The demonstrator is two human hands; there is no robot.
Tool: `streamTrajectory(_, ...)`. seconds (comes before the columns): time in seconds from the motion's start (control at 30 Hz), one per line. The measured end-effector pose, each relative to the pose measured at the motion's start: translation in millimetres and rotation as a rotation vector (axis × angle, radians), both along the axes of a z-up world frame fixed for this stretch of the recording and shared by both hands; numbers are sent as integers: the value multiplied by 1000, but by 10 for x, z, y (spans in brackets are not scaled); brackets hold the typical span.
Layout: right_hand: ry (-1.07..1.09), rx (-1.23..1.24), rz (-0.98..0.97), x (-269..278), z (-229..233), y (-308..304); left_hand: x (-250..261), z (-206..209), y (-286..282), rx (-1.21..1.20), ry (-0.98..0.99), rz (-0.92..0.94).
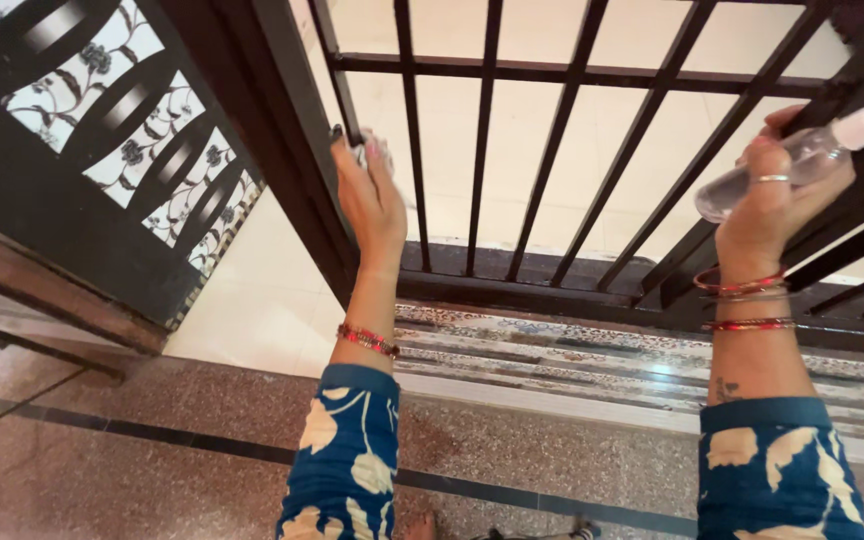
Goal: The person sprays a liquid cleaner onto a dark metal railing and wipes it with a white cloth. They repeatedly spray and wipe the horizontal bars of the railing, moving along the length of the structure.
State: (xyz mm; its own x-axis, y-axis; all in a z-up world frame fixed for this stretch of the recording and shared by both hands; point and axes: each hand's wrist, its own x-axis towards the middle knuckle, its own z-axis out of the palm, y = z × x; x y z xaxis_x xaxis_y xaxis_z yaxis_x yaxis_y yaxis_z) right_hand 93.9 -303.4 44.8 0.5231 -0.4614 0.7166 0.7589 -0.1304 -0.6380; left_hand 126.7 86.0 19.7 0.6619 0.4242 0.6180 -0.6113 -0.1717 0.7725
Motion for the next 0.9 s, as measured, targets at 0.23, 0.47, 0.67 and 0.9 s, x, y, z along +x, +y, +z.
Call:
streamTrajectory(0.23,20,-249,-84,38,-80,39,2,-756,1,70,106,95)
streamTrajectory(0.47,21,-248,-53,-29,-50,99,-235,-1657,-110,49,377,200)
streamTrajectory(0.67,39,-320,-154,37,-179,-13,-648,-1360,-655,-302,379,198)
streamTrajectory(0.9,17,-377,-222,123,-243,-62,-628,-325,-994,39,81,96)
